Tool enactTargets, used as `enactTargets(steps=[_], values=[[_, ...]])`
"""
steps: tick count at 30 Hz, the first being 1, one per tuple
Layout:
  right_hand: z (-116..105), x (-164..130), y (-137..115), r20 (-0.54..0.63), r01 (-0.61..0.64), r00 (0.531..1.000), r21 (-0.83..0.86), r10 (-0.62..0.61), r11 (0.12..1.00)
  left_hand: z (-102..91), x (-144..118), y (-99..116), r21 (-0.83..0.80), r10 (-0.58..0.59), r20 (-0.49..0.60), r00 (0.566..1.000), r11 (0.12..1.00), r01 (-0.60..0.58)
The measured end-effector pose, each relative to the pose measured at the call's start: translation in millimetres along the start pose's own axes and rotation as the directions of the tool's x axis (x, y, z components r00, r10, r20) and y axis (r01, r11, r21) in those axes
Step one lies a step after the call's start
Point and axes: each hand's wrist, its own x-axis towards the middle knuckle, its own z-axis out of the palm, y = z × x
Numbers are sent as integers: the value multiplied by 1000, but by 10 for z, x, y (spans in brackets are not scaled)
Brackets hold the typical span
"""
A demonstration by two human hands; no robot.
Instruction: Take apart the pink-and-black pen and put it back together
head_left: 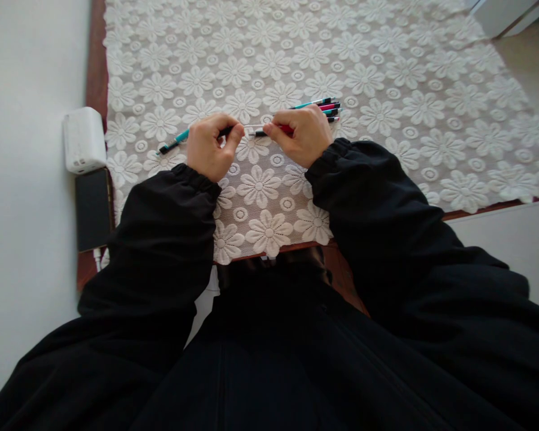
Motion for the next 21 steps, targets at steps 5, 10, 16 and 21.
enactTargets(steps=[5, 10, 16, 21], values=[[-3, -3, -13, -13, 10, 1000, -16, -10, 1000, 5, 10, -12, 18, 2, 6, 1000, 1000, -2], [-2, -9, -24, -30, 35, 999, -90, -38, 995, 5, 12, -16, 2, -32, 22, 999, 999, 32], [19, -6, -14, -92, 73, 992, -101, -82, 992, 22, 6, -15, 10, -16, 9, 1000, 1000, 16], [40, 20, 2, -57, 103, 992, -131, -112, 986, 50, -4, -14, 10, 54, -36, 998, 998, -54]])
